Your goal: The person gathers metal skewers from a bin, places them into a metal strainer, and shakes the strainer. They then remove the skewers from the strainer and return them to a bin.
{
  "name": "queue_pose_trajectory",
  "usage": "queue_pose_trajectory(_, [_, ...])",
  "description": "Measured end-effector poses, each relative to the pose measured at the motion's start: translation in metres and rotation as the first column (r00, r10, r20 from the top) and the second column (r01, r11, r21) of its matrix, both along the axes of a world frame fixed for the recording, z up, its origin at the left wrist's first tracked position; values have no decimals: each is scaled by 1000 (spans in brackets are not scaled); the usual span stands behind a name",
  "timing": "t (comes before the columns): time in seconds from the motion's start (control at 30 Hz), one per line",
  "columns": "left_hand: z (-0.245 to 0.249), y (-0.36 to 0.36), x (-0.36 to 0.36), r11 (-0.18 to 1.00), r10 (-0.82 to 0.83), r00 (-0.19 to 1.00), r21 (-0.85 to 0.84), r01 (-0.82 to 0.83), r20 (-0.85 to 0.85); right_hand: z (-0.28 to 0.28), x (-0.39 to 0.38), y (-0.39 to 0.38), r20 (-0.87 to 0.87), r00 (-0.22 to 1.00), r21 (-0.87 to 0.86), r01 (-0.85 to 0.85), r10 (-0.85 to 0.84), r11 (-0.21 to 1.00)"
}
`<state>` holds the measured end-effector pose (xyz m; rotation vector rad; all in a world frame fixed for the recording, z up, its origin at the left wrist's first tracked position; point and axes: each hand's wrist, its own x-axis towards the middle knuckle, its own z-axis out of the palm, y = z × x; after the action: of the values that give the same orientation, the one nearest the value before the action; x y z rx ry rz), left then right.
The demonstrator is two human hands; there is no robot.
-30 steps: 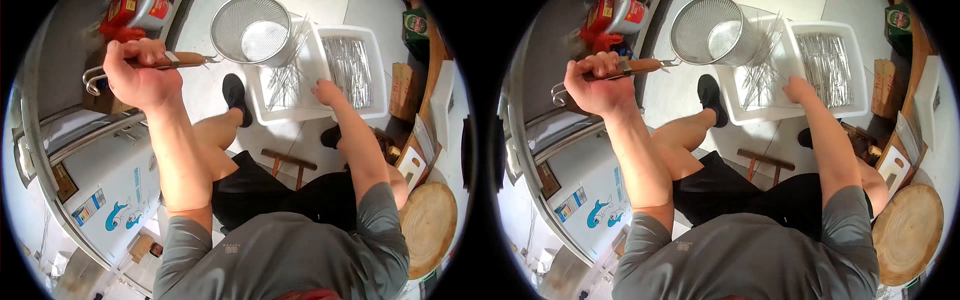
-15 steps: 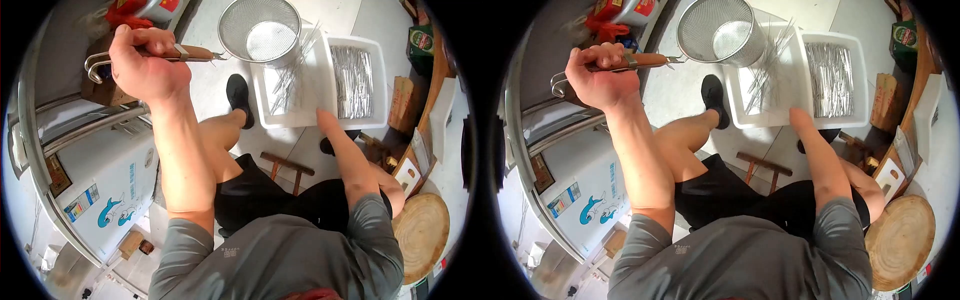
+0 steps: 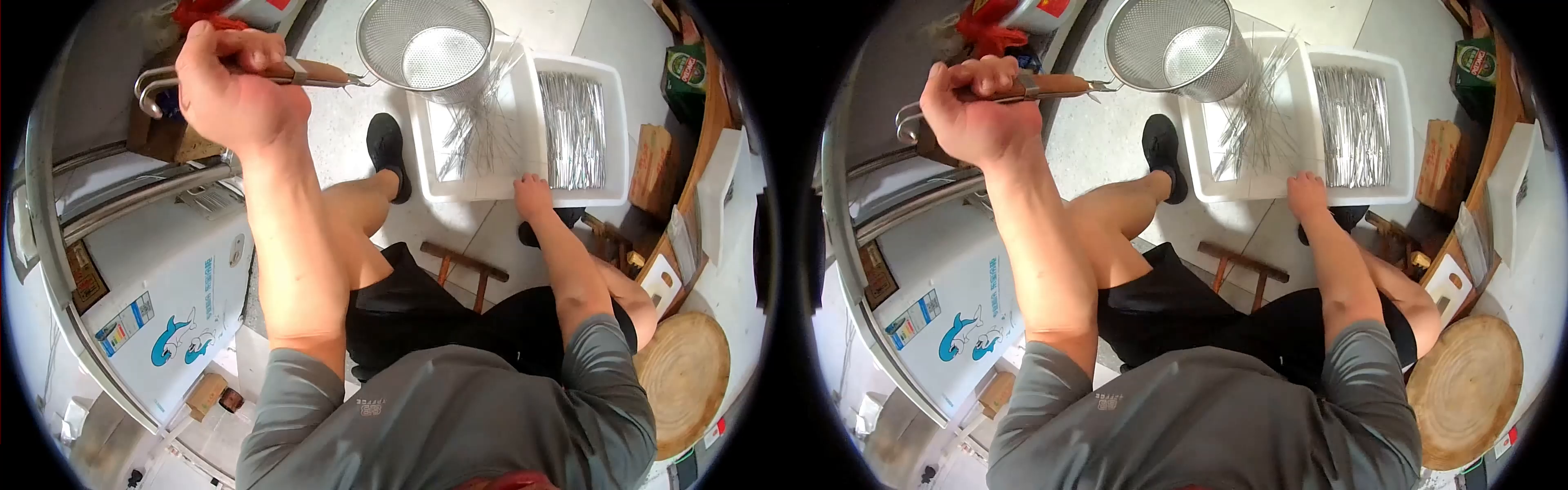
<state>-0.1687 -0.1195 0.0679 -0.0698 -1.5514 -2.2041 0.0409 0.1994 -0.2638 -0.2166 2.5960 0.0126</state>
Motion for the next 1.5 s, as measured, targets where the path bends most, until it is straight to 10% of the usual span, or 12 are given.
queue_pose_trajectory(0.47, [-3,-7,-3,999,-11,1000,-53,11,12,-14,-61,-16,-230,964,65,-123,135,990])
queue_pose_trajectory(0.57, [-4,-9,-5,1000,-12,1000,-6,12,-3,-15,-71,-17,375,926,56,12,-33,998])
queue_pose_trajectory(1.17, [-4,-21,-5,1000,24,1000,-6,-24,5,-29,-41,-21,-419,904,8,-84,80,996])
queue_pose_trajectory(1.37, [-4,-25,-9,1000,6,1000,-12,-6,10,-43,-52,-23,279,947,-27,173,-159,985])
queue_pose_trajectory(1.5, [-3,-25,-9,998,25,1000,-54,-24,3,-6,-54,-19,269,957,-49,123,-105,991])
